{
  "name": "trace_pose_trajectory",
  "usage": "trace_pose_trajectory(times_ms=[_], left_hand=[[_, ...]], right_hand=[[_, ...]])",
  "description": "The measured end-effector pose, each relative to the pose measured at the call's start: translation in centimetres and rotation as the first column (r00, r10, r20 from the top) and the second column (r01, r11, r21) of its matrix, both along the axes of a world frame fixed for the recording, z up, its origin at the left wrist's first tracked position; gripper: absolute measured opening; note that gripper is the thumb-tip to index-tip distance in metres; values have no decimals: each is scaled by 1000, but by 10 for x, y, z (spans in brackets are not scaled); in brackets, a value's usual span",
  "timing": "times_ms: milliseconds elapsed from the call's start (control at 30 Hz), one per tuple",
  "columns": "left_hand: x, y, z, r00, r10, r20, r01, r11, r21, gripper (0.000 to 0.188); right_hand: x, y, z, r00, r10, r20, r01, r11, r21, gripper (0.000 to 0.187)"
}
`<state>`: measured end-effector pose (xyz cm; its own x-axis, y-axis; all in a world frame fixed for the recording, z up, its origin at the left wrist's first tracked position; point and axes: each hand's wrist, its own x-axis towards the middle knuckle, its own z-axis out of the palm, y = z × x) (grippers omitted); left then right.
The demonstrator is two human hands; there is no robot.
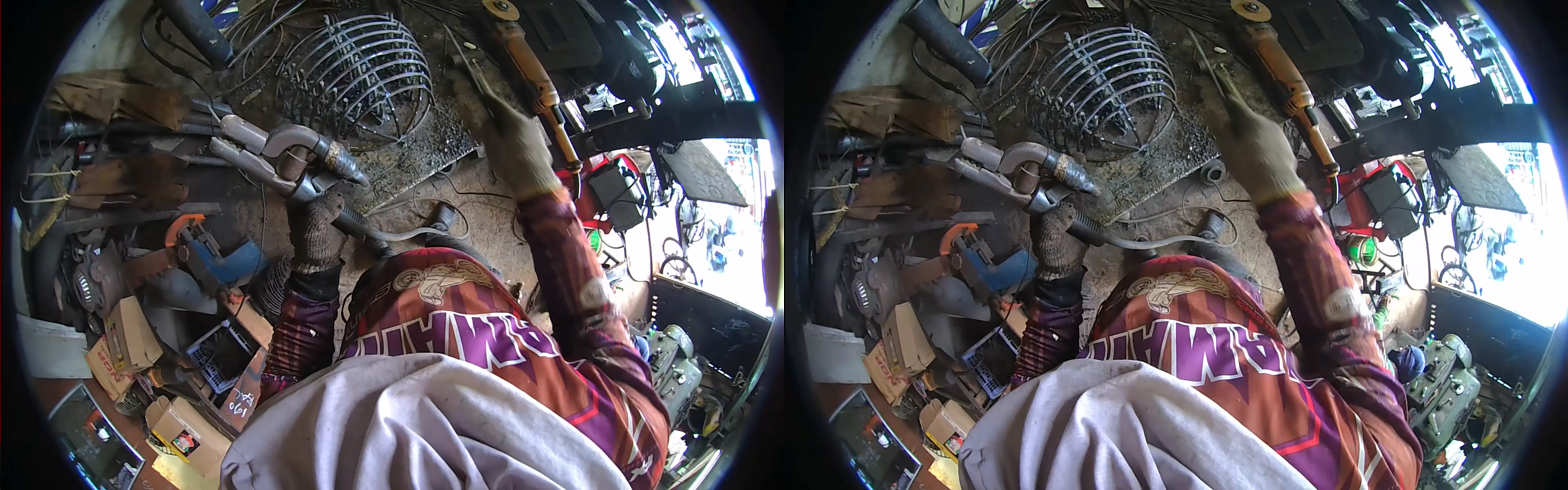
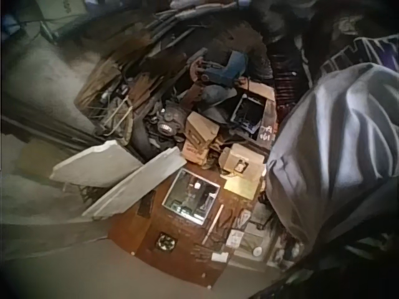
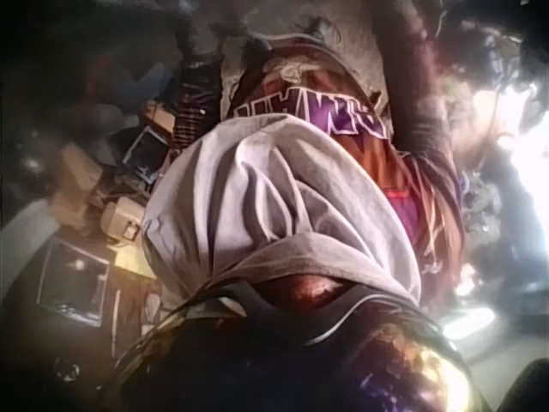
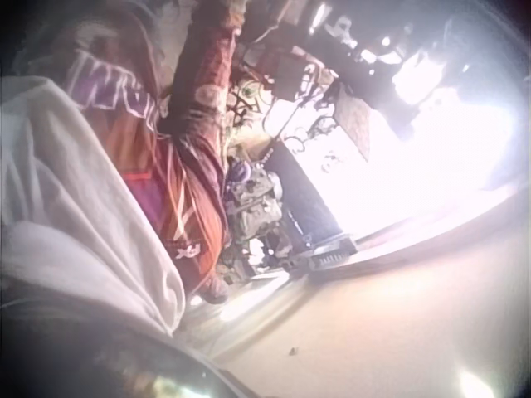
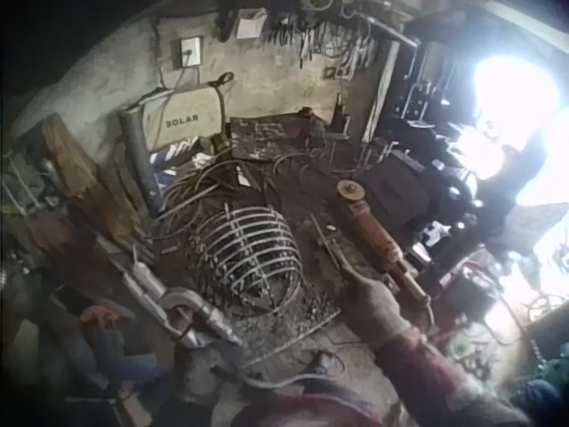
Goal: The person welds a metal wire cage structure on a workbench using a welding rod and electrode holder, occasionally using pliers and a hammer to adjust the metal components.
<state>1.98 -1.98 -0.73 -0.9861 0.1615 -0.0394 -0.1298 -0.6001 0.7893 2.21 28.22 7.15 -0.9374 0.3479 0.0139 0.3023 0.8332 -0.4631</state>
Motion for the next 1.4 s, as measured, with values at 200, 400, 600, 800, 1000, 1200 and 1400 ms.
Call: trace_pose_trajectory(times_ms=[200, 400, 600, 800, 1000, 1200, 1400], left_hand=[[11, -6, 12, 999, 53, -2, -52, 996, 68, 55], [47, -23, 21, 978, 31, -205, -41, 998, -43, 35], [70, -35, 6, 991, 132, -13, -129, 980, 153, 60], [30, -65, -7, 974, -173, 145, 59, 815, 576, 66], [-9, -107, -21, 918, -352, -182, 377, 917, 126, 50], [-30, -116, -13, 828, -533, 171, 375, 755, 538, 38], [-36, -140, -21, 685, -705, 183, 325, 520, 790, 40]], right_hand=[[-71, 10, -36, 971, 228, 75, -238, 956, 173, 46], [-64, 46, -39, 997, 29, 68, -53, 919, 390, 46], [-90, 64, -40, 946, 67, 317, -131, 974, 186, 46], [-62, 82, -7, 971, 119, 208, 12, 844, -537, 36], [38, -53, 44, 991, -136, -2, 85, 632, -770, 49], [69, -158, 30, 972, 131, 193, -73, 957, -280, 48], [60, -207, 24, 957, 245, 155, -210, 955, -209, 60]])
